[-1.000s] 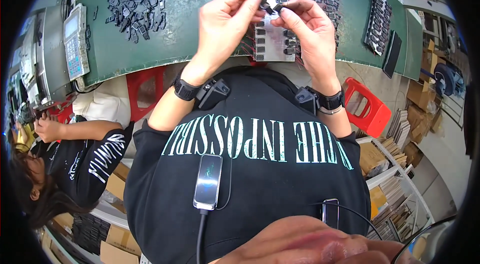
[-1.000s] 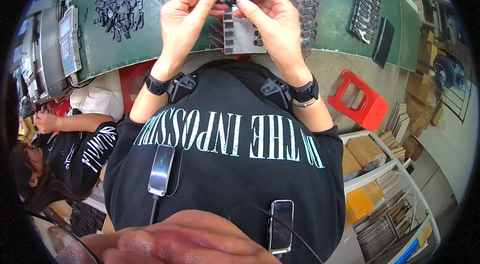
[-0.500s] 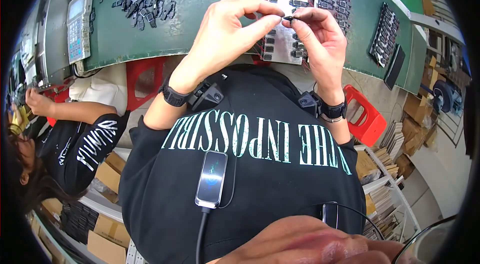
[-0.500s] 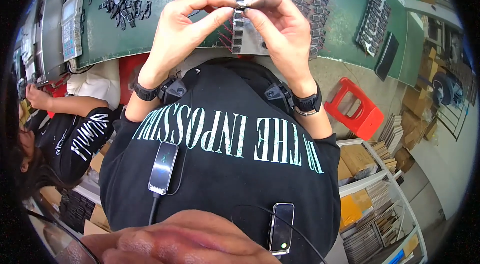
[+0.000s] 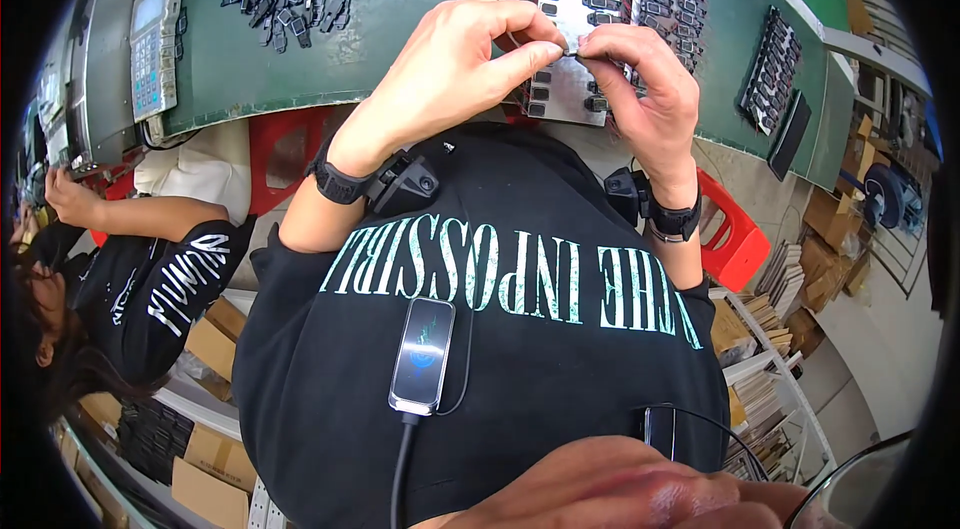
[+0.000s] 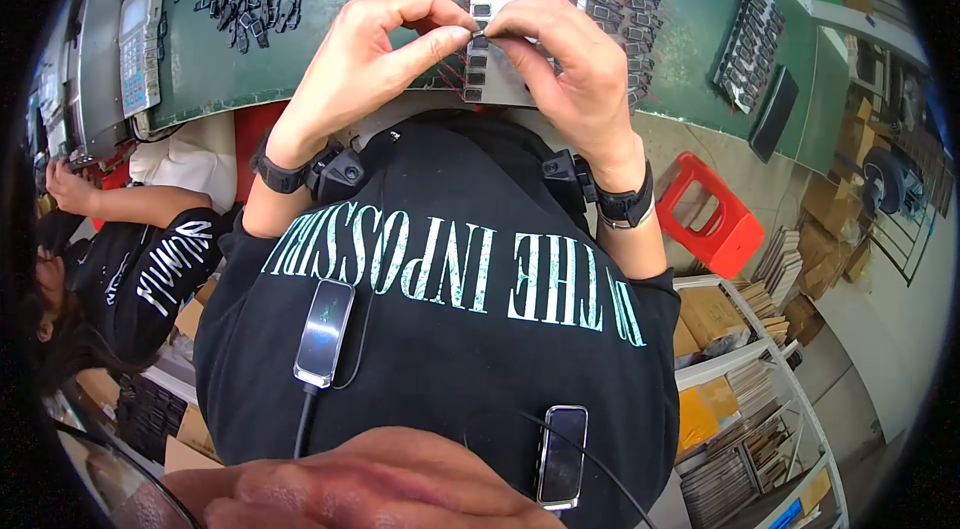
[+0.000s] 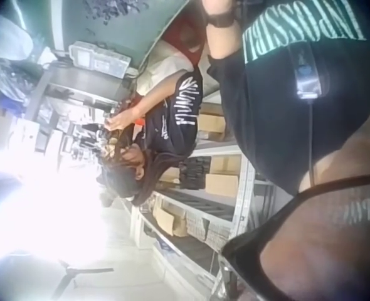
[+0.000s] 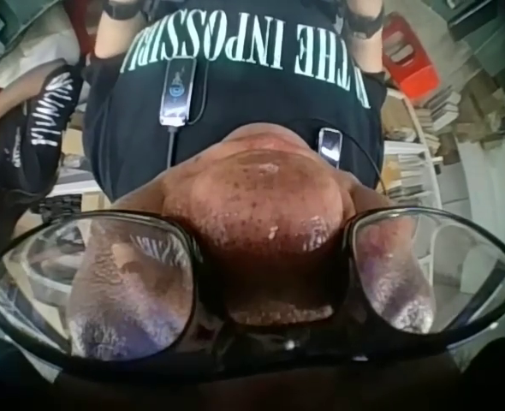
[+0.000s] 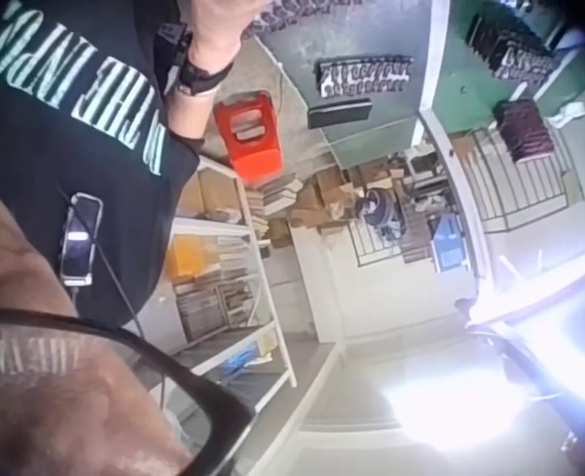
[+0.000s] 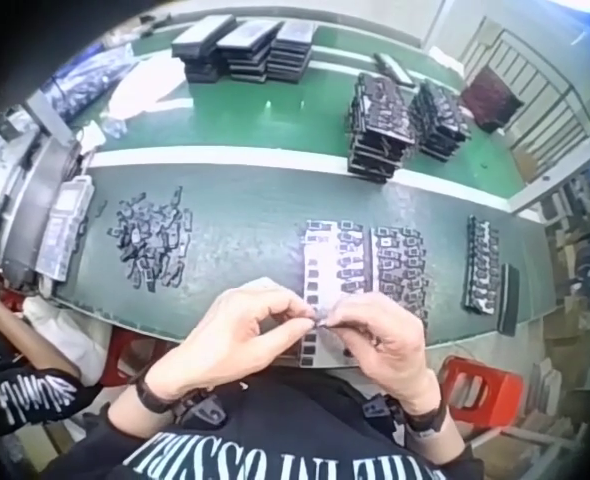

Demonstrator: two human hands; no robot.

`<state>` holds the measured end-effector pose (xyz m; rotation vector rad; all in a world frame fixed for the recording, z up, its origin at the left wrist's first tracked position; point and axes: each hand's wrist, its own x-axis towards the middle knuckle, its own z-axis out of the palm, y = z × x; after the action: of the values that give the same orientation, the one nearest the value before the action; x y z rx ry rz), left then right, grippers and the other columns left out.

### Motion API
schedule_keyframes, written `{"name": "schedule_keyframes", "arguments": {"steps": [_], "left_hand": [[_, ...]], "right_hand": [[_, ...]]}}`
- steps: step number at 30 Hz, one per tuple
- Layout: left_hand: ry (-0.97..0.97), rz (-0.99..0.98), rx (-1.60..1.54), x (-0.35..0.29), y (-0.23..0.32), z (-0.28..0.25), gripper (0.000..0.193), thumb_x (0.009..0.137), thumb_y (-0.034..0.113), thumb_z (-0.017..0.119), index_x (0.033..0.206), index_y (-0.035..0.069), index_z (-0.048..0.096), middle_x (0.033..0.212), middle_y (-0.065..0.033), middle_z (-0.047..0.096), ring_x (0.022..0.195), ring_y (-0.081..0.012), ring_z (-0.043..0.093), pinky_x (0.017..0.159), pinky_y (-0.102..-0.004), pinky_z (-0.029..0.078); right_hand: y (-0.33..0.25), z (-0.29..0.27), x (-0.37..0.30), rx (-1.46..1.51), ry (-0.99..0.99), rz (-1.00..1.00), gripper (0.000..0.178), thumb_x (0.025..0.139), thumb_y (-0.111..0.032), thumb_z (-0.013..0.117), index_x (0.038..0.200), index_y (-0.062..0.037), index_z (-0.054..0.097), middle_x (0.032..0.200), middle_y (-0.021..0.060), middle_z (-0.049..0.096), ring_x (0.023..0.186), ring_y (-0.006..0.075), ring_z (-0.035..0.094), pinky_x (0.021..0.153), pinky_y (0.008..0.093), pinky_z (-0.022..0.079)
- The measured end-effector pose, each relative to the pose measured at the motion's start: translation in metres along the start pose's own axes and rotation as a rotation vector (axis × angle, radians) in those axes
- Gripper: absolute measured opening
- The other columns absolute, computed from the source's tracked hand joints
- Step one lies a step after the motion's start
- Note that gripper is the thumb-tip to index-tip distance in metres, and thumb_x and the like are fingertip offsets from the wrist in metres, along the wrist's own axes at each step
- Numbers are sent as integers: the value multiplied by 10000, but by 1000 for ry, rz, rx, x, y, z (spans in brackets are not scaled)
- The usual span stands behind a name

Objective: The person picks up a speaker and a plastic housing, fits the speaker into the housing, and presses the assembled unit onto a metal plate. This process is repeated for several units as the person handles additional components one at a time.

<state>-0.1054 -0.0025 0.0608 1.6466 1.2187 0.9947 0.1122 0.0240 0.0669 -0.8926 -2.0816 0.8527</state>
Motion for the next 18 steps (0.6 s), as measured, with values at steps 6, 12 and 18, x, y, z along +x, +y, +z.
{"name": "schedule_keyframes", "arguments": {"steps": [6, 12, 18], "left_hand": [[-34, -166, -221, -3, 2, 2, 187, 873, 170, 668, 939, -3, 695, 782, -53, 653, 668, -100, 605, 604, -260, 495], [-9, -229, -322, -4, 0, 8, 178, 864, 159, 678, 913, -12, 677, 787, -31, 641, 681, -72, 595, 600, -238, 491], [122, -153, -317, -6, 6, 12, 163, 849, 145, 696, 915, -4, 690, 829, -56, 661, 726, -109, 647, 641, -254, 522]], "right_hand": [[2, 4, 0, -72, 15, -136, 162, 819, 99, 676, 950, 3, 679, 1003, 97, 684, 918, 173, 668, 813, 286, 534], [3, 7, -6, 98, -6, 40, 176, 862, 92, 646, 1021, 17, 643, 1046, 104, 661, 920, 181, 665, 841, 297, 538], [2, 14, -8, 781, 98, 421, 164, 929, 38, 604, 1092, 29, 588, 1072, 93, 637, 942, 184, 669, 888, 313, 548]]}}
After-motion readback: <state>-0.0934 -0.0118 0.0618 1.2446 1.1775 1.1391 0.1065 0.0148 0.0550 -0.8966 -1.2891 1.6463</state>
